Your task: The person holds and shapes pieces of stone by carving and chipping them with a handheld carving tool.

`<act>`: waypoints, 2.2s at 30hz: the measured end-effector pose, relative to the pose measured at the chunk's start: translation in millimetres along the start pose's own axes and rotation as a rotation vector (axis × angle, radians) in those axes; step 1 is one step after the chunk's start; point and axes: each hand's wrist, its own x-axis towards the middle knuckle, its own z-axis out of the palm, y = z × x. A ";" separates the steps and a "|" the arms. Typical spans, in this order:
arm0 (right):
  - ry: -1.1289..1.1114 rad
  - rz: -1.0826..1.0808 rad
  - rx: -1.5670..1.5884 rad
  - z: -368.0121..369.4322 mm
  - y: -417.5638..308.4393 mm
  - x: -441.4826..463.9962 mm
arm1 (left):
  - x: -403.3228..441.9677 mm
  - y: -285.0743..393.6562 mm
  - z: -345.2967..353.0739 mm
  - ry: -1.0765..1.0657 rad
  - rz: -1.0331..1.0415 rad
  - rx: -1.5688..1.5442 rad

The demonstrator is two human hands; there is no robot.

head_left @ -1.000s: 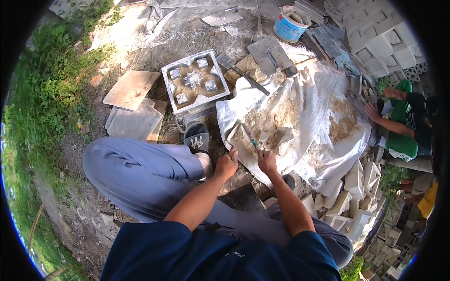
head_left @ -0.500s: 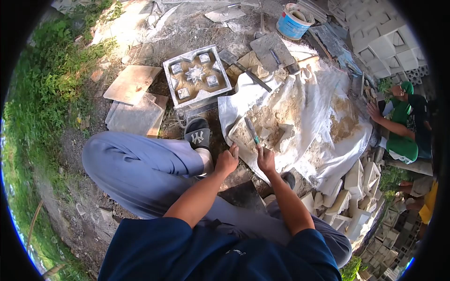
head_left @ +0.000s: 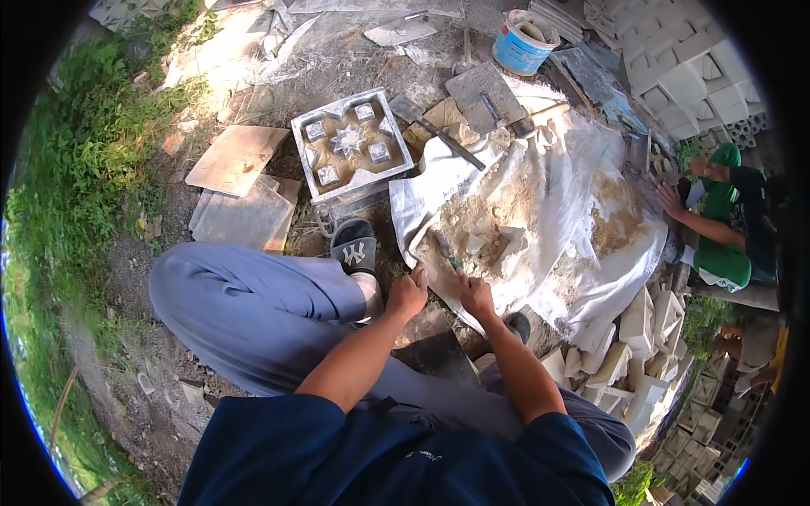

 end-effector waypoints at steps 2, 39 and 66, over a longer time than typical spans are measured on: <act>-0.032 -0.003 -0.007 -3.6 -3.6 2.0 | 5.4 -1.7 -0.8 0.003 0.007 0.012; -0.014 -0.047 0.011 -7.3 0.9 -3.1 | -1.1 8.3 -11.4 0.004 -0.045 -0.009; 0.207 -0.039 0.212 -23.3 -3.7 18.7 | 3.0 10.2 -5.6 0.037 -0.080 -0.039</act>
